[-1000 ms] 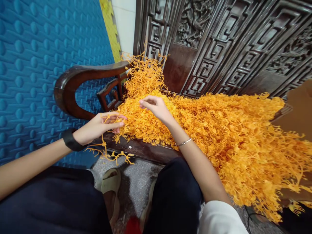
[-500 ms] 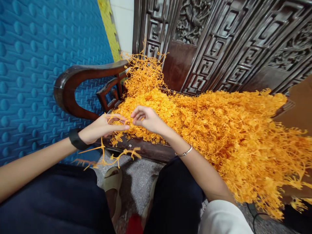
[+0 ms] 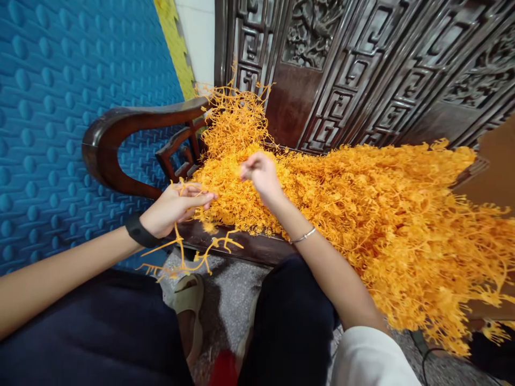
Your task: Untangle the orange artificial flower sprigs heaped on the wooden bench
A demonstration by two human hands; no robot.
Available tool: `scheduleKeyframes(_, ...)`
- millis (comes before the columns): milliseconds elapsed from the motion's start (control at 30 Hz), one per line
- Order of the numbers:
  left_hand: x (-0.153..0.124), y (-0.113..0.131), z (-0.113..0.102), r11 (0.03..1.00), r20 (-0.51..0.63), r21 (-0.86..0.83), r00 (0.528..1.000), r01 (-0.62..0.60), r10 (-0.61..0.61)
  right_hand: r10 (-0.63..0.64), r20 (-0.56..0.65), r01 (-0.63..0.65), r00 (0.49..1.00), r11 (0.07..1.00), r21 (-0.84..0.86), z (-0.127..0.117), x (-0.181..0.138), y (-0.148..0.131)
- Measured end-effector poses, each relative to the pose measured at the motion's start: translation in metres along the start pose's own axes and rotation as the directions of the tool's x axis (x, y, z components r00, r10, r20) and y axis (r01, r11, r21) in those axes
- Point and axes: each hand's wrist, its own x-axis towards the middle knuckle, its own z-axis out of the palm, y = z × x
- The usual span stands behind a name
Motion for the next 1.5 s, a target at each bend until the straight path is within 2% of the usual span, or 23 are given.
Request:
scheduleKeyframes(67,-0.001,-0.003,-0.006,0.999,-0.02,0.022,0.999,0.033,-0.033,-0.071,-0.234,0.07,0.97,0.997,-0.012,-0.027,0.013,0.004)
scheduleKeyframes(100,-0.001,-0.005,-0.01,0.999,-0.026,0.037,0.999,0.034,-0.033,-0.09,-0.297,0.089,0.951,0.996,-0.017,-0.04,0.018,0.007)
scheduleKeyframes(133,-0.001,-0.007,-0.014,0.998,-0.03,0.051,0.999,0.02,-0.019,-0.099,-0.329,0.096,0.939,0.995,-0.023,-0.052,0.021,0.011)
scheduleKeyframes(200,0.0,-0.012,-0.019,0.996,-0.03,0.081,0.999,-0.019,0.022,-0.104,-0.317,0.087,0.943,0.994,-0.066,-0.066,0.025,0.02)
scheduleKeyframes(367,0.001,-0.017,-0.017,0.991,0.085,0.129,0.996,-0.04,0.029,-0.188,-0.137,0.123,0.973,0.916,-0.382,-0.062,0.031,0.049)
scheduleKeyframes(533,0.0,-0.016,-0.011,0.982,0.179,0.174,0.983,-0.072,0.04,-0.161,0.048,0.157,0.986,0.781,-0.604,-0.054,0.035,0.066)
scheduleKeyframes(600,0.002,-0.016,-0.009,0.98,0.194,0.18,0.98,-0.079,0.043,-0.191,0.085,0.2,0.978,0.747,-0.634,-0.05,0.03,0.062)
scheduleKeyframes(700,0.006,-0.016,-0.006,0.974,0.2,0.215,0.979,-0.074,0.03,-0.234,0.158,0.282,0.959,0.807,-0.519,-0.033,0.012,0.037)
scheduleKeyframes(767,0.007,-0.016,-0.005,0.966,0.202,0.249,0.979,-0.074,0.023,-0.228,0.283,0.327,0.932,0.866,-0.378,-0.015,-0.004,0.013)
scheduleKeyframes(833,0.008,-0.017,-0.004,0.955,0.212,0.282,0.977,-0.094,0.034,-0.214,0.448,0.378,0.868,0.871,-0.315,0.004,-0.022,-0.01)
scheduleKeyframes(900,0.01,-0.018,-0.004,0.942,0.227,0.311,0.972,-0.129,0.058,-0.225,0.566,0.47,0.793,0.818,-0.332,0.02,-0.037,-0.023)
scheduleKeyframes(967,0.011,-0.019,-0.005,0.929,0.23,0.34,0.971,-0.145,0.068,-0.234,0.632,0.559,0.739,0.736,-0.381,0.03,-0.045,-0.025)
scheduleKeyframes(1067,0.012,-0.021,-0.005,0.928,0.226,0.352,0.973,-0.122,0.042,-0.215,0.67,0.617,0.711,0.647,-0.447,0.034,-0.047,-0.017)
scheduleKeyframes(1133,0.012,-0.021,-0.005,0.936,0.221,0.335,0.975,-0.105,0.03,-0.197,0.66,0.6,0.725,0.651,-0.464,0.032,-0.044,-0.012)
scheduleKeyframes(1400,0.009,-0.016,-0.009,0.945,0.199,0.298,0.977,-0.135,0.077,-0.25,0.492,0.464,0.834,0.801,-0.379,0.027,-0.035,-0.008)
scheduleKeyframes(1500,0.006,-0.011,-0.01,0.958,0.177,0.266,0.982,-0.108,0.061,-0.203,0.411,0.343,0.889,0.89,-0.302,0.028,-0.034,-0.007)
